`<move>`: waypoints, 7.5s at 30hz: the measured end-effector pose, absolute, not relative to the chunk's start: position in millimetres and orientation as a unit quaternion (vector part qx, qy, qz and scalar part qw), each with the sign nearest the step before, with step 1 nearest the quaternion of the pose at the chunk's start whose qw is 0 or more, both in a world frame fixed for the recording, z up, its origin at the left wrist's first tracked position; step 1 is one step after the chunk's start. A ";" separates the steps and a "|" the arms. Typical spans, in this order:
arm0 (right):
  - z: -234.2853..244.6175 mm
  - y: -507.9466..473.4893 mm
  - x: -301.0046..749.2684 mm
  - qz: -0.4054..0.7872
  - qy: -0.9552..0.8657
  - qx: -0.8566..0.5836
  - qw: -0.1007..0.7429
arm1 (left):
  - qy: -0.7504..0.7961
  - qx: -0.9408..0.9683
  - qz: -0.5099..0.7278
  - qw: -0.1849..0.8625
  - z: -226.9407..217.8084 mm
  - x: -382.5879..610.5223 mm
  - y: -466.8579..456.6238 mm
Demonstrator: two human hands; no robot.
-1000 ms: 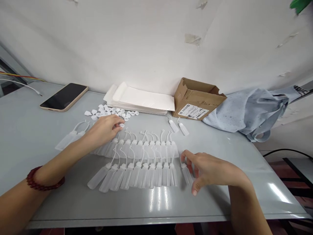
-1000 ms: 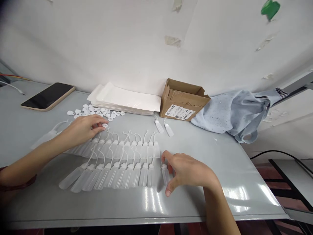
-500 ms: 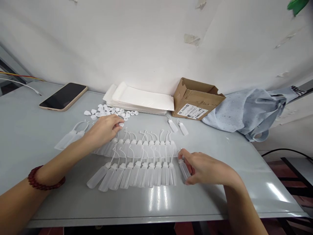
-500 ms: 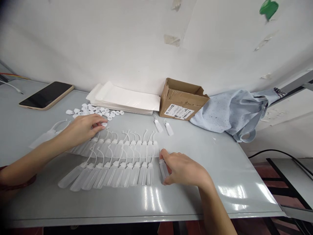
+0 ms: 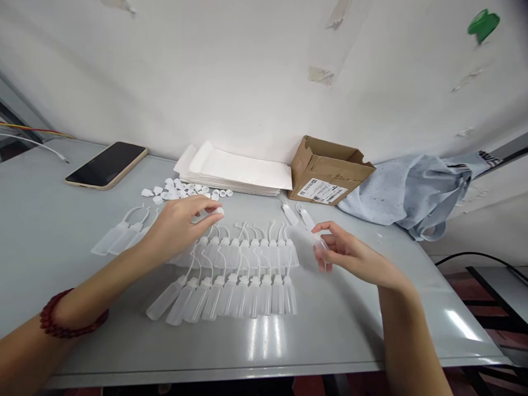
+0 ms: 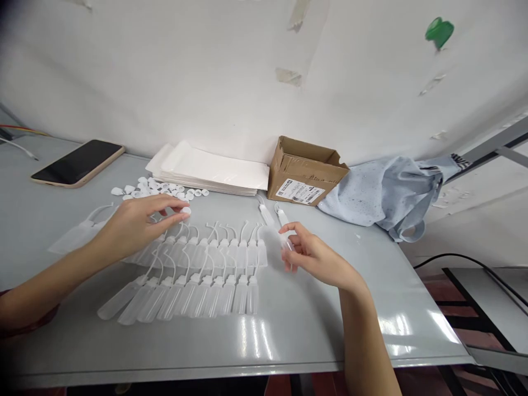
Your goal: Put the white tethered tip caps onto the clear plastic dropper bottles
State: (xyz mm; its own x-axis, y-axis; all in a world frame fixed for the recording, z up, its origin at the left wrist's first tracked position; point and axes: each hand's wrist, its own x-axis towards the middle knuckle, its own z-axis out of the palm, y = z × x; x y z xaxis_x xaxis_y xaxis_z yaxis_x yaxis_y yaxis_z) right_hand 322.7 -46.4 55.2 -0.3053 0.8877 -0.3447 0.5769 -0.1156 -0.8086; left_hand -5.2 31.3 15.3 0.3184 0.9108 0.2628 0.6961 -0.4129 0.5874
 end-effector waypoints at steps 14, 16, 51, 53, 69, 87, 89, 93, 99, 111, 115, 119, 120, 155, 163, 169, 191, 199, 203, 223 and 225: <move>28.4 -63.4 247.8 0.621 -0.563 -0.389 0.382 | 0.354 0.769 0.261 0.465 25.7 29.5 -17.7; 28.7 -67.0 241.9 0.660 -0.546 -0.361 0.369 | 0.349 0.750 0.273 0.491 26.4 31.9 -20.8; 30.5 -65.2 212.0 0.746 -0.414 -0.423 0.306 | 0.322 0.654 0.292 0.619 32.6 29.8 -25.4; 32.8 -59.7 208.3 0.779 -0.380 -0.406 0.289 | 0.288 0.712 0.315 0.557 34.9 23.0 -20.8; 20.9 -65.0 209.5 0.733 -0.463 -0.384 0.317 | 0.344 0.637 0.224 0.652 39.5 19.5 -20.9; 15.6 -78.3 208.1 0.362 -0.728 -0.461 0.356 | 0.381 0.660 0.183 0.622 45.7 23.6 -25.3; 12.7 -78.5 207.9 0.314 -0.758 -0.448 0.355 | 0.386 0.658 0.149 0.629 45.6 24.3 -25.8; 13.2 -76.7 206.8 0.293 -0.750 -0.471 0.361 | 0.366 0.691 0.146 0.606 41.8 24.2 -28.9; 22.8 -70.8 209.9 0.472 -0.626 -0.532 0.319 | 0.228 0.875 0.249 0.347 26.0 17.7 -33.8; 26.0 -68.0 217.1 0.399 -0.715 -0.488 0.302 | 0.376 0.783 0.193 0.457 38.5 23.3 -27.8; 19.5 -68.3 220.2 0.256 -0.810 -0.435 0.299 | 0.394 0.679 0.155 0.600 45.6 24.0 -26.1; 21.5 -69.3 218.8 0.308 -0.773 -0.467 0.299 | 0.380 0.677 0.172 0.606 44.1 25.0 -29.6; 23.3 -69.4 218.4 0.339 -0.753 -0.478 0.299 | 0.372 0.694 0.176 0.591 42.3 25.2 -30.7; 9.8 -33.4 260.0 0.308 -0.614 -0.582 0.436 | 0.462 0.823 0.287 0.164 20.4 -5.0 24.7; -8.9 2.4 302.2 0.038 -0.616 -0.678 0.399 | 0.444 0.868 0.216 0.047 -9.1 -30.4 73.7; -14.0 9.3 307.0 -0.001 -0.586 -0.701 0.406 | 0.436 0.880 0.185 0.035 -11.6 -27.0 80.7; -5.6 10.8 315.7 0.047 -0.584 -0.699 0.410 | 0.422 0.886 0.193 0.001 -12.6 -23.5 79.1; 39.9 -28.4 299.4 0.179 -0.699 -0.623 0.301 | 0.394 0.849 0.351 0.003 8.4 -14.3 50.2; 63.8 -52.6 288.9 0.357 -0.753 -0.546 0.089 | 0.382 0.841 0.384 0.011 13.1 -8.8 36.1; 49.1 -73.1 265.0 0.290 -0.758 -0.568 -0.137 | 0.395 0.822 0.403 0.078 17.5 -2.4 23.9; 47.4 -74.0 263.6 0.277 -0.766 -0.566 -0.128 | 0.400 0.820 0.400 0.087 18.1 -1.9 23.4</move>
State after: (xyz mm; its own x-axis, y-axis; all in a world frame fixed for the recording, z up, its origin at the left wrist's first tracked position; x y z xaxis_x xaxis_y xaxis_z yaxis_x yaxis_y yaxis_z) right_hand 263.6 -74.0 47.4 -0.3275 0.7956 -0.5097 0.9375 0.2063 -0.2803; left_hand -1.9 23.4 18.1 0.3610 0.7253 0.5862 0.5868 -0.6652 0.4617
